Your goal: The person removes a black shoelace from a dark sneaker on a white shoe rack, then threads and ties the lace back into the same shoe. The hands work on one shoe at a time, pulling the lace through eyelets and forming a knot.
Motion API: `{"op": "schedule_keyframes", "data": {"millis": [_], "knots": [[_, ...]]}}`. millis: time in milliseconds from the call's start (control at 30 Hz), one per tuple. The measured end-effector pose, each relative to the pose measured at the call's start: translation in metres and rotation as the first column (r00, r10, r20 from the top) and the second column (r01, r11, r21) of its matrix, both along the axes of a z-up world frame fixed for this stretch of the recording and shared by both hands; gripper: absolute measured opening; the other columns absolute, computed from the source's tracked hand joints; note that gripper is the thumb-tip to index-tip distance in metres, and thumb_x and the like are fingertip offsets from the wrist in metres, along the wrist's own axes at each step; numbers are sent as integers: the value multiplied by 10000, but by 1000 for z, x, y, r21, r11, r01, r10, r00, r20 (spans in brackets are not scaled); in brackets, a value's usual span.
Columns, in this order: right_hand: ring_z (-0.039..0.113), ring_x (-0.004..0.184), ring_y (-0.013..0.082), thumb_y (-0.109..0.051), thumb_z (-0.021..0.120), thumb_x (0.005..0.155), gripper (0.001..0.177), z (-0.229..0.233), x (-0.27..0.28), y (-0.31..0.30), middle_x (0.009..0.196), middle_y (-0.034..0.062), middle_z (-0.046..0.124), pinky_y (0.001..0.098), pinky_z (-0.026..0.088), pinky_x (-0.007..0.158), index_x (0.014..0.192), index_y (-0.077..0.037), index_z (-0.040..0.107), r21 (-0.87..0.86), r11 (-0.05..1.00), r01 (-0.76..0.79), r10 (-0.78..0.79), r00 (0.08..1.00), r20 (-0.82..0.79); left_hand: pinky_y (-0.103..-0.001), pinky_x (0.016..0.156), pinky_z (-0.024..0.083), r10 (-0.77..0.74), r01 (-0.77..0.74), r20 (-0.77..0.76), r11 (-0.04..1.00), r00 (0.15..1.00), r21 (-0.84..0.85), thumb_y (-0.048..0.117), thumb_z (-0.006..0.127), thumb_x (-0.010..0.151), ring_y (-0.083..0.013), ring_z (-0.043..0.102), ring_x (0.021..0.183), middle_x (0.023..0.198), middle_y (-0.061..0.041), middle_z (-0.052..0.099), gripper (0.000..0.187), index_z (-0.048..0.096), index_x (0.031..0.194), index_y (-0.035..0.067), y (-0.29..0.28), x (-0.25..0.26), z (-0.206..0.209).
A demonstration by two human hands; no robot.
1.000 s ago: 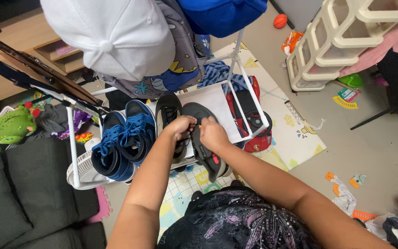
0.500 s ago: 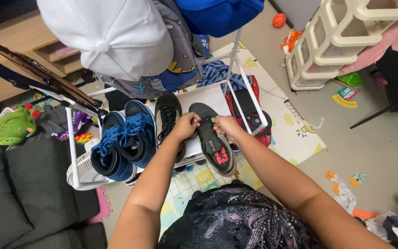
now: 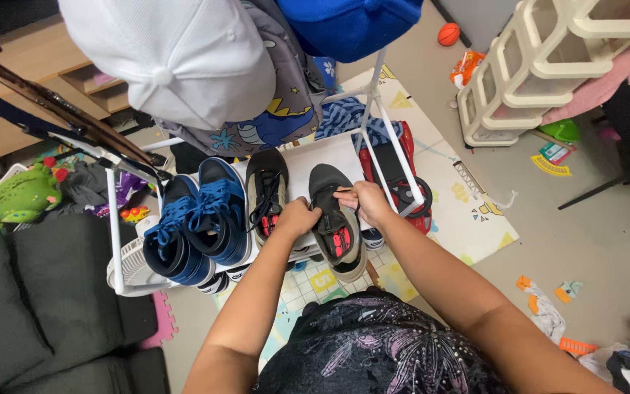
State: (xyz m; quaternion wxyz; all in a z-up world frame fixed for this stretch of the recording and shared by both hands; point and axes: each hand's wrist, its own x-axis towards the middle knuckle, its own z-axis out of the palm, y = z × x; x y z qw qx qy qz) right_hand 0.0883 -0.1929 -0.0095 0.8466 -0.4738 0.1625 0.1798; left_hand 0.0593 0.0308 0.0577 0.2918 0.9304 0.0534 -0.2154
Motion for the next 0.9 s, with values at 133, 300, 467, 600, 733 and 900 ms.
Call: {"op": "schedule_keyframes", "data": {"millis": [133,300,467,600,733,900], "knots": [[689,1188,360,-16,498,904,170,6,0,-6,1192,271,661,359,588,926,739,21,517,68,992,-103,101,994,33,-478,944,521,48,-48,33,999,998,-15,444,667,835,-405,666,1107,1142,-252,698,543,665,1163,12,-9,-2,-11],[611,841,221,-79,574,993,147,22,7,-5,987,157,644,297,488,727,958,18,679,-277,931,-236,263,963,65,-459,966,522,-44,45,37,999,998,-4,474,664,890,-402,672,1112,1144,-249,706,516,722,1133,23,-1,17,-27],[713,801,197,-121,565,978,136,69,32,-23,917,93,672,304,572,678,987,-6,637,-292,956,-33,53,997,61,-457,881,554,-138,131,105,989,985,65,339,648,941,-402,709,974,1044,-227,735,322,776,1028,56,48,57,-26],[707,813,203,-122,548,1021,159,130,38,-43,994,126,692,315,577,700,1013,11,636,-228,970,87,-39,977,208,-363,650,496,139,-63,122,872,983,-485,276,582,1014,-212,624,673,732,-81,675,322,712,855,27,86,75,9],[749,870,206,-107,486,1015,179,193,32,-49,1057,131,695,319,605,764,1020,-11,637,-86,988,129,-97,946,311,-291,544,430,398,-286,-115,403,910,-869,199,571,1010,-126,513,581,674,1,554,206,656,901,45,93,78,56],[733,887,198,-120,539,1037,150,259,12,-55,1109,120,724,331,608,811,1057,5,620,-49,955,292,-231,840,491,-270,606,474,598,-257,-67,238,799,-937,191,601,1017,-105,558,635,782,-5,613,183,669,954,33,80,45,107]]}}
